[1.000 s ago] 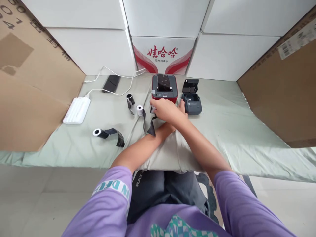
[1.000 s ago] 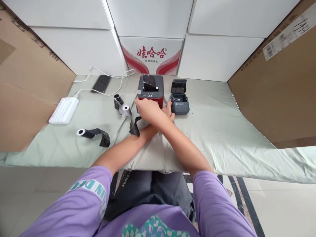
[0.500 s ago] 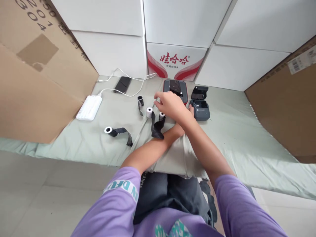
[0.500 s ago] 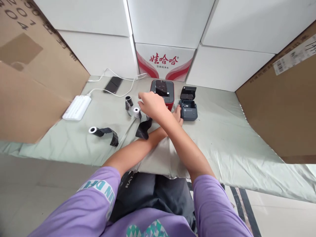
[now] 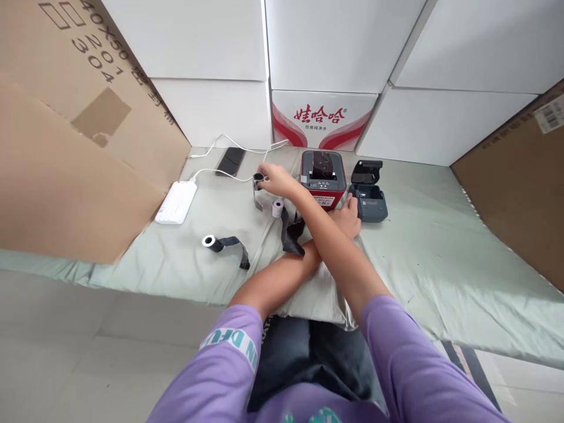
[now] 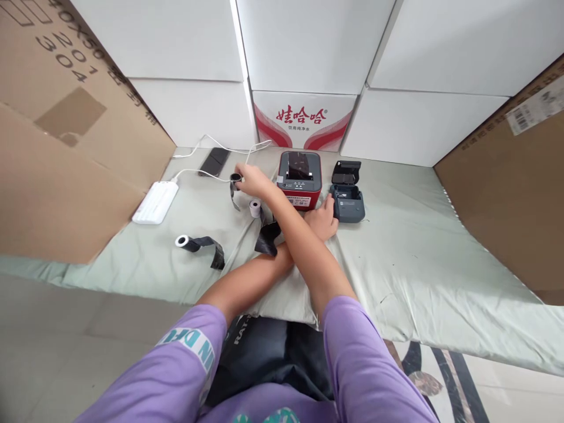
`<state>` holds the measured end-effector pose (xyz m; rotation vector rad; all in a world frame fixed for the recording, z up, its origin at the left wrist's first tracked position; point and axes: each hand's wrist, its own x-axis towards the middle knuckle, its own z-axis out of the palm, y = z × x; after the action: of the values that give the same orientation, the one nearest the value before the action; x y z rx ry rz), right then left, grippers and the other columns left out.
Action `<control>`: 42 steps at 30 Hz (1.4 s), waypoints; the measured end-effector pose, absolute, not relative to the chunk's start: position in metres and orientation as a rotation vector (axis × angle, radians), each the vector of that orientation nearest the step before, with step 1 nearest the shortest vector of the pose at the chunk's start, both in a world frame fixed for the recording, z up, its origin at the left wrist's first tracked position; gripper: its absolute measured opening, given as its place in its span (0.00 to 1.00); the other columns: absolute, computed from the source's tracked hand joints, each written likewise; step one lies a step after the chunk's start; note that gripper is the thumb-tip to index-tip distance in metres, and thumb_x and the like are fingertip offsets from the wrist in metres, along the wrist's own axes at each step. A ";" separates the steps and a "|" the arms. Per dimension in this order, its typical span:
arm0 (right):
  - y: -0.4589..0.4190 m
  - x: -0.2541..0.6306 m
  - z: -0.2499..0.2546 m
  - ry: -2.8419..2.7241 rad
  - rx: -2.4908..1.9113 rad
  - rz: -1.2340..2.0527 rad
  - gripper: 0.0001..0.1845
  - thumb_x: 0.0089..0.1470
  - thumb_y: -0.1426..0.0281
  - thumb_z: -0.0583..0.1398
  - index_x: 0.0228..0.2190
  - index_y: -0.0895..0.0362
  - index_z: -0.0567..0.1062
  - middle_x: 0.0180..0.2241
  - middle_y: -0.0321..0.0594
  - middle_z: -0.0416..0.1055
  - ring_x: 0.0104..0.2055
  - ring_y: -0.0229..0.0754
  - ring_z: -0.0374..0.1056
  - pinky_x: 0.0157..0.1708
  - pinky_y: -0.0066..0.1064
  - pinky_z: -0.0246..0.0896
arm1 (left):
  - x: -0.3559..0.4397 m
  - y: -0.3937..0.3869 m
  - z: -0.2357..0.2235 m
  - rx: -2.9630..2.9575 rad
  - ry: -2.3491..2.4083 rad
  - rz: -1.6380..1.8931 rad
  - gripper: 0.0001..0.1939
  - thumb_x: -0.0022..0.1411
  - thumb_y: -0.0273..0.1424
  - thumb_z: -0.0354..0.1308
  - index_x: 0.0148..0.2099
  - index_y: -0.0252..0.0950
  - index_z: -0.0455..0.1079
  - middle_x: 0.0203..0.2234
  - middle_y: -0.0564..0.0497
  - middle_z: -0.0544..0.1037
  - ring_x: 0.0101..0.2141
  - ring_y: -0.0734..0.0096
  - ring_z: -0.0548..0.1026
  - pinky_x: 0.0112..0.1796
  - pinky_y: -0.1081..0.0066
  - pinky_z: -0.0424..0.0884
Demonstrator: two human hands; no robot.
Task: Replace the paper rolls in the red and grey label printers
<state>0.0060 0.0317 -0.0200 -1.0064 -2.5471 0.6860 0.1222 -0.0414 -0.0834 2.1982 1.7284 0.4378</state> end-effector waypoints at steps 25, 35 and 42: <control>0.061 0.282 -0.035 -2.121 -1.624 0.398 0.23 0.49 0.73 0.60 0.47 0.55 0.81 0.49 0.46 0.77 0.50 0.47 0.72 0.57 0.42 0.65 | 0.123 -0.045 -0.087 2.184 1.767 0.479 0.35 0.67 0.32 0.47 0.74 0.31 0.48 0.65 0.32 0.67 0.49 0.52 0.80 0.47 0.59 0.75; 0.061 0.272 -0.051 -2.209 -1.712 0.393 0.22 0.48 0.73 0.62 0.46 0.55 0.81 0.48 0.47 0.77 0.52 0.50 0.70 0.59 0.46 0.61 | 0.122 -0.045 -0.087 2.164 1.785 0.462 0.35 0.67 0.32 0.47 0.74 0.33 0.47 0.66 0.32 0.66 0.48 0.53 0.80 0.47 0.59 0.74; 0.070 0.289 -0.052 -1.879 -1.695 0.307 0.22 0.53 0.68 0.57 0.50 0.58 0.76 0.50 0.50 0.74 0.48 0.47 0.70 0.52 0.41 0.67 | 0.121 -0.044 -0.090 2.185 1.768 0.490 0.35 0.67 0.32 0.47 0.74 0.32 0.48 0.68 0.34 0.65 0.49 0.54 0.79 0.47 0.61 0.74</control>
<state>0.2891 0.0704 -0.0523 -1.6945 -1.8791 0.3071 0.1213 -0.0437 -0.0900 2.1846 1.7684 0.4903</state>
